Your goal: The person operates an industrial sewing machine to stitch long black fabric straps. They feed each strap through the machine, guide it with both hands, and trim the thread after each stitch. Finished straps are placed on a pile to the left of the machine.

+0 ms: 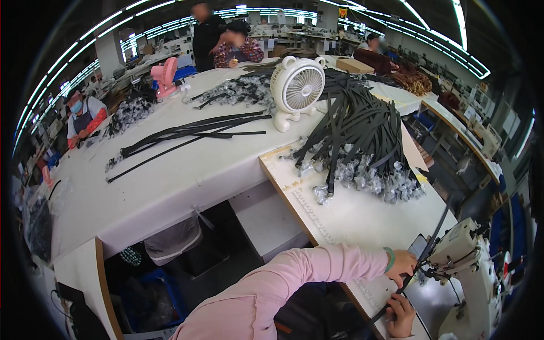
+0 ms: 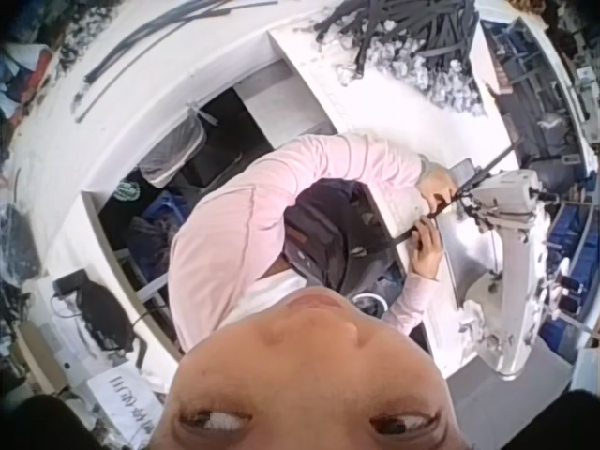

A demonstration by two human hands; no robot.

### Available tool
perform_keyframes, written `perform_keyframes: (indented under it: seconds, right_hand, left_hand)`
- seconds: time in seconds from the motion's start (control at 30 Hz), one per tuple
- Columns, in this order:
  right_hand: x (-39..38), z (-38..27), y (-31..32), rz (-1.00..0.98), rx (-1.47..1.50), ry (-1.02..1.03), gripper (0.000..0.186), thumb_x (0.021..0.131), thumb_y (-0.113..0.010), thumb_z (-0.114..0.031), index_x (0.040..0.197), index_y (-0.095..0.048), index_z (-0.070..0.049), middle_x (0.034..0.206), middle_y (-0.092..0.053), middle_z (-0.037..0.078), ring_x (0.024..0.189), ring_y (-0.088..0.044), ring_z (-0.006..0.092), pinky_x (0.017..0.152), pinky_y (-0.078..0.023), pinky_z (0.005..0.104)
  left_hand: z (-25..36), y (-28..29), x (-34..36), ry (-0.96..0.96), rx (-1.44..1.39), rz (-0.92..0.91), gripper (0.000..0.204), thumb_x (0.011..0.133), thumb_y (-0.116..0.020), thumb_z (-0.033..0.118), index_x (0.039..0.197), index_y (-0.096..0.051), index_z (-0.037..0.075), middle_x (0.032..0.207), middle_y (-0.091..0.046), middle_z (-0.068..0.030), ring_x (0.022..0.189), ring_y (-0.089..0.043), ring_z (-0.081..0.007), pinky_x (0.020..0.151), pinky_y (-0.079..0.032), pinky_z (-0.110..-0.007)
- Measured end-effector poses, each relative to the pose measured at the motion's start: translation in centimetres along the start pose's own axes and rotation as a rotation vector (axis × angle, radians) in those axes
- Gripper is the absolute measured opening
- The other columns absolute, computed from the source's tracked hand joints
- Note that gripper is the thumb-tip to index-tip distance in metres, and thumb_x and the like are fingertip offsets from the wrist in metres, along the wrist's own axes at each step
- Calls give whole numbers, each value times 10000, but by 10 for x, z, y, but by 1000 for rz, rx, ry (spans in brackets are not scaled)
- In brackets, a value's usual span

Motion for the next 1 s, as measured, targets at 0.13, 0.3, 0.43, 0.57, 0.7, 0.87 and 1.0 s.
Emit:
perform_keyframes:
  seconds: [0.13, 0.3, 0.43, 0.57, 0.7, 0.87, 1.0]
  right_hand:
    - [0, 1, 0, 2, -7, 15, 181, 811, -556, -106, 971, -592, -28, 1050, -571, 173, 935, -557, 353, 797, -448, 380]
    - [-2, 1, -1, -6, -1, -4, 185, 806, -568, -115, 970, -596, -34, 1055, -571, 173, 940, -559, 350, 801, -448, 382]
    - [-6, 9, -6, 92, -81, 101, 209, 658, -613, -48, 867, -612, -57, 961, -595, 105, 733, -590, 299, 630, -465, 365]
    - [-4, 17, -5, 47, -56, 56, 285, 612, -659, -24, 890, -617, -72, 994, -588, 88, 726, -607, 267, 608, -476, 346]
    - [-3, 23, -6, 26, -75, 96, 290, 642, -645, -36, 926, -595, -64, 1020, -579, 78, 777, -605, 253, 642, -500, 339]
    - [-6, 24, -1, 29, -32, 106, 277, 683, -617, -48, 957, -578, -57, 1042, -575, 79, 790, -603, 251, 672, -495, 331]
    - [-12, 28, -2, 20, -31, 77, 283, 689, -619, -58, 969, -574, -58, 1046, -572, 80, 791, -601, 253, 673, -494, 334]
  left_hand:
    - [1, 2, -1, 2, 4, 11, 443, 577, -722, 408, 846, -652, 62, 963, -561, -96, 951, -492, -270, 793, -414, -376]
    - [4, 2, -1, -11, 39, -17, 455, 579, -720, 410, 866, -652, 63, 974, -558, -98, 965, -487, -270, 800, -413, -373]
    - [8, -3, 4, -16, 16, -31, 461, 582, -719, 409, 882, -652, 66, 993, -550, -102, 978, -480, -268, 808, -410, -371]
    - [8, 5, 0, 1, 0, -9, 482, 607, -717, 386, 952, -636, 60, 1046, -548, -116, 1011, -472, -275, 847, -400, -369]
    - [9, 17, -5, 40, 79, -46, 468, 642, -706, 376, 979, -626, 61, 1067, -549, -89, 1001, -486, -256, 830, -419, -355]
    - [15, 24, 0, 54, 87, -45, 470, 634, -729, 343, 992, -625, 57, 1059, -552, -101, 980, -509, -279, 843, -426, -356]
    - [15, 18, 3, 41, 67, -55, 472, 667, -689, 381, 984, -623, 37, 1046, -559, -106, 987, -491, -263, 849, -419, -353]
Point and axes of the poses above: each hand's wrist, its own x-axis towards the middle knuckle, its own y-axis out of the back of the hand, z = x × y, the point moved 8 cm from there along x, towards the middle knuckle
